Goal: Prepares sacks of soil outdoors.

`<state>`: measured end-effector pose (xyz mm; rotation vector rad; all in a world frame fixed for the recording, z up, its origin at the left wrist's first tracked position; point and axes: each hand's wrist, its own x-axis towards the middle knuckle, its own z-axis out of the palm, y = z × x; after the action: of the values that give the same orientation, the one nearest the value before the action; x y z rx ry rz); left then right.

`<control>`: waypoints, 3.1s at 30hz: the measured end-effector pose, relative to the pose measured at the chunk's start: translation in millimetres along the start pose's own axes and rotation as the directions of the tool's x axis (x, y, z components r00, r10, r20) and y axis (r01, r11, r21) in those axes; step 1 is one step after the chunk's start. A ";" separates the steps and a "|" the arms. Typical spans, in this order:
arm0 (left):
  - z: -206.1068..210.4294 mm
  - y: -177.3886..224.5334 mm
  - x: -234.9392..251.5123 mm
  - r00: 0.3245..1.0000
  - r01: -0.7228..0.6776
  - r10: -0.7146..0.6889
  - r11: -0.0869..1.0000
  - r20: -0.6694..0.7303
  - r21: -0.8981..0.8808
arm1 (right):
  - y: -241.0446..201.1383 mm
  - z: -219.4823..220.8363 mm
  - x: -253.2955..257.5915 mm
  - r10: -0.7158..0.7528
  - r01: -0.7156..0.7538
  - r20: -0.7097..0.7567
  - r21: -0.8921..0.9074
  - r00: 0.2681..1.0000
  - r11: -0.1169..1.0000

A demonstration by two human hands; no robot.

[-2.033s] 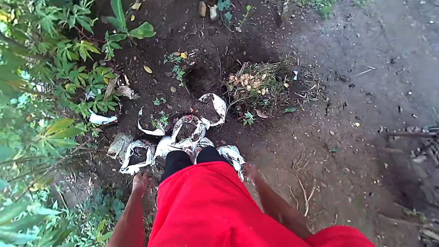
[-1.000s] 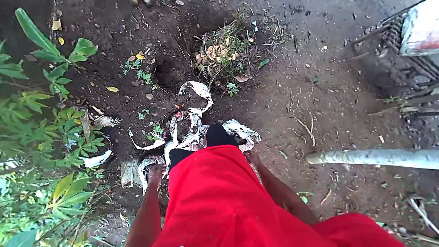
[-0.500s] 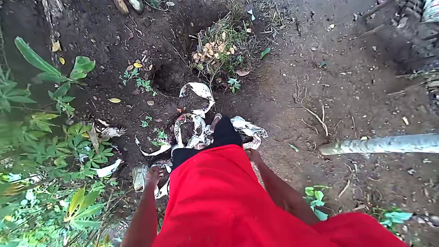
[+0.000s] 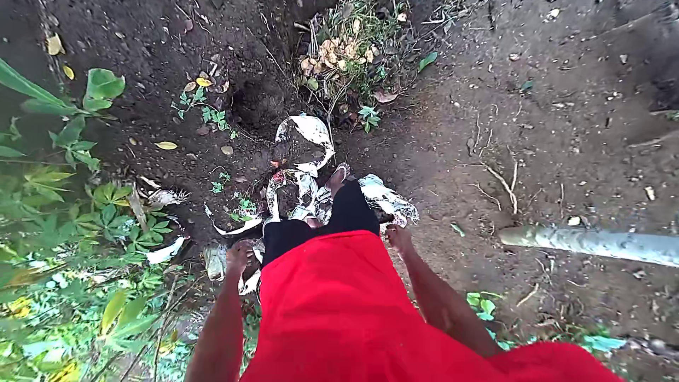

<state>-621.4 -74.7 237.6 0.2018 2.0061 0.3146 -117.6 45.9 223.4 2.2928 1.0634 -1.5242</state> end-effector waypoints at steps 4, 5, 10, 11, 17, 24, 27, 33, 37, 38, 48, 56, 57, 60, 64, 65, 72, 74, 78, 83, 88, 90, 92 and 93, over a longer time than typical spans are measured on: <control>2.7 38.4 17.7 0.998 -0.017 0.022 0.996 -0.064 0.082 | -12.7 -8.8 33.3 0.011 -0.006 0.111 -0.044 0.994 0.999; 6.3 50.5 20.9 0.996 -0.026 0.035 0.994 -0.078 0.107 | -21.2 -16.3 39.5 0.017 -0.007 0.122 -0.080 0.992 0.997; 57.1 163.8 27.5 0.983 -0.184 0.173 0.942 0.066 0.280 | -53.8 -66.4 74.4 0.007 -0.006 0.012 -0.088 1.000 0.996; 73.0 191.8 30.7 0.975 -0.220 0.199 0.927 0.100 0.303 | -62.9 -81.4 81.4 0.013 -0.014 -0.005 -0.095 1.000 0.995; 176.6 324.5 10.7 0.895 -0.407 0.376 0.908 0.241 0.096 | -119.5 -175.5 120.3 -0.034 0.044 -0.084 0.123 0.996 0.991; 253.5 393.9 -43.3 0.731 -0.584 0.346 0.763 0.588 0.277 | -202.2 -218.6 157.8 -0.155 0.253 -0.264 0.391 0.952 0.885; 270.6 403.7 -45.6 0.667 -0.676 0.299 0.626 0.682 0.387 | -231.4 -195.2 161.9 -0.201 0.305 -0.247 0.524 0.948 0.795; 273.6 411.2 -13.4 0.679 -0.674 0.133 0.501 0.721 0.542 | -250.7 -107.6 170.0 -0.152 0.207 -0.142 0.745 0.978 0.634; 261.8 410.2 55.0 0.724 -0.652 0.038 0.364 0.689 0.665 | -258.1 -56.9 193.0 -0.071 0.097 -0.071 0.870 0.995 0.483; 257.8 411.6 76.6 0.739 -0.639 0.014 0.332 0.673 0.694 | -263.6 -48.4 201.0 -0.045 0.071 -0.057 0.904 0.997 0.421; 257.4 453.6 357.2 0.839 -0.538 -0.149 -0.086 0.524 0.838 | -337.7 114.7 328.5 0.314 -0.213 0.148 0.959 0.938 0.185; 276.2 447.2 456.7 0.755 -0.653 -0.105 -0.034 0.647 0.757 | -386.2 228.1 428.5 0.561 -0.281 0.369 0.929 0.741 -0.239; 276.3 441.0 460.3 0.725 -0.686 -0.085 -0.013 0.683 0.727 | -387.6 227.8 433.6 0.564 -0.266 0.382 0.923 0.733 -0.279; 279.1 421.2 463.5 0.668 -0.744 -0.020 0.011 0.744 0.668 | -384.6 222.6 438.1 0.507 -0.285 0.434 0.894 0.745 -0.346; 288.4 409.5 462.7 0.691 -0.722 0.031 -0.016 0.722 0.691 | -415.3 176.2 429.0 0.553 -0.354 0.458 0.889 0.696 -0.291; 290.5 407.6 462.6 0.700 -0.712 0.059 -0.015 0.712 0.702 | -417.4 181.7 423.4 0.556 -0.266 0.355 0.934 0.751 -0.238; 300.0 402.3 462.1 0.778 -0.611 0.225 0.055 0.587 0.790 | -415.1 202.0 401.7 0.462 -0.064 0.152 0.977 0.874 -0.202; 305.4 403.3 467.4 0.788 -0.597 0.243 0.076 0.566 0.799 | -393.4 207.7 406.0 0.317 -0.059 0.033 0.996 0.948 0.074; 303.2 413.3 475.9 0.788 -0.610 0.300 0.267 0.538 0.746 | -322.1 203.2 430.4 -0.135 0.079 0.135 0.353 0.982 0.932; 290.4 430.1 480.3 0.736 -0.677 0.307 0.352 0.604 0.646 | -295.4 202.1 436.3 -0.226 0.351 0.353 -0.347 0.908 0.869; 284.3 454.6 475.4 0.696 -0.715 0.192 0.274 0.691 0.644 | -293.7 212.5 433.3 -0.174 0.322 0.348 -0.431 0.921 0.843; 285.6 460.0 477.7 0.675 -0.727 0.085 0.246 0.733 0.641 | -286.0 214.7 433.4 -0.122 0.297 0.359 -0.485 0.925 0.823; 290.5 459.1 481.5 0.650 -0.749 0.050 0.215 0.759 0.627 | -282.2 211.3 434.9 -0.072 0.289 0.380 -0.552 0.922 0.782; 293.4 458.3 482.0 0.648 -0.752 0.053 0.203 0.760 0.627 | -282.8 209.2 436.5 -0.045 0.294 0.408 -0.573 0.912 0.765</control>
<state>-567.4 534.3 -155.6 1.5005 1.1472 -0.6106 -360.7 342.5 -185.5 1.4169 1.4235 -1.3116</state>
